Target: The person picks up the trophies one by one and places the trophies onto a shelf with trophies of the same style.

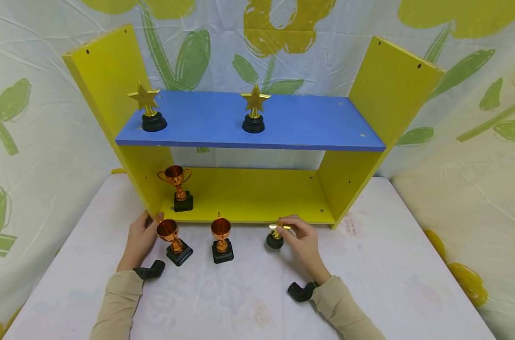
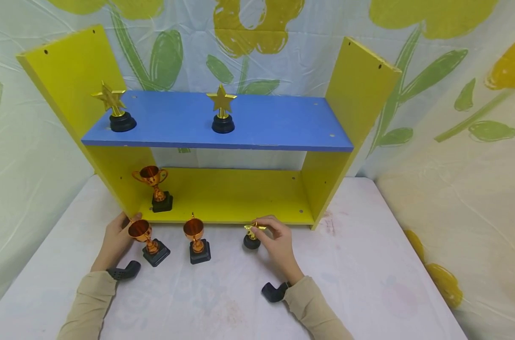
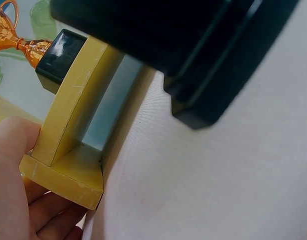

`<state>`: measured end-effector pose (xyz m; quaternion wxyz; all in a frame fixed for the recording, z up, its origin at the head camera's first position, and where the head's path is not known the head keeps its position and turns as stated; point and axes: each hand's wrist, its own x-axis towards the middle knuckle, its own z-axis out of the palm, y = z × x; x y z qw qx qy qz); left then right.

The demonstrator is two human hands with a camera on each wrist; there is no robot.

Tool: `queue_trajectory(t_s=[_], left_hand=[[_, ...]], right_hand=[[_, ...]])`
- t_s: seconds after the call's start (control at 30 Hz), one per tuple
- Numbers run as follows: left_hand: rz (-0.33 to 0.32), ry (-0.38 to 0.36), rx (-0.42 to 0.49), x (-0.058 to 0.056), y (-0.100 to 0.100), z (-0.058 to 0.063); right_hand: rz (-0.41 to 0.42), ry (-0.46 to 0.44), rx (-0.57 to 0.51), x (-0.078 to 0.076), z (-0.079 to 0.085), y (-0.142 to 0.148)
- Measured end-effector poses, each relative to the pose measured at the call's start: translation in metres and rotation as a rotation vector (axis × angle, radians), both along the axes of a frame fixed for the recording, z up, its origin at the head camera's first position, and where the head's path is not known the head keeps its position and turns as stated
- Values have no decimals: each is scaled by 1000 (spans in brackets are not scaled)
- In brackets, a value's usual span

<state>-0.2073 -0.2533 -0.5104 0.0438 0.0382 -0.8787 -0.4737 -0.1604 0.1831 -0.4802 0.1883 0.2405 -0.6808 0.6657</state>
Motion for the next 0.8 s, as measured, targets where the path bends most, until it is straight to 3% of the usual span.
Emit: queue_trajectory(t_s=[0.8], left_hand=[[-6,14,0,0,-1,0]], right_hand=[[-20,11,-31,-2,10,9]])
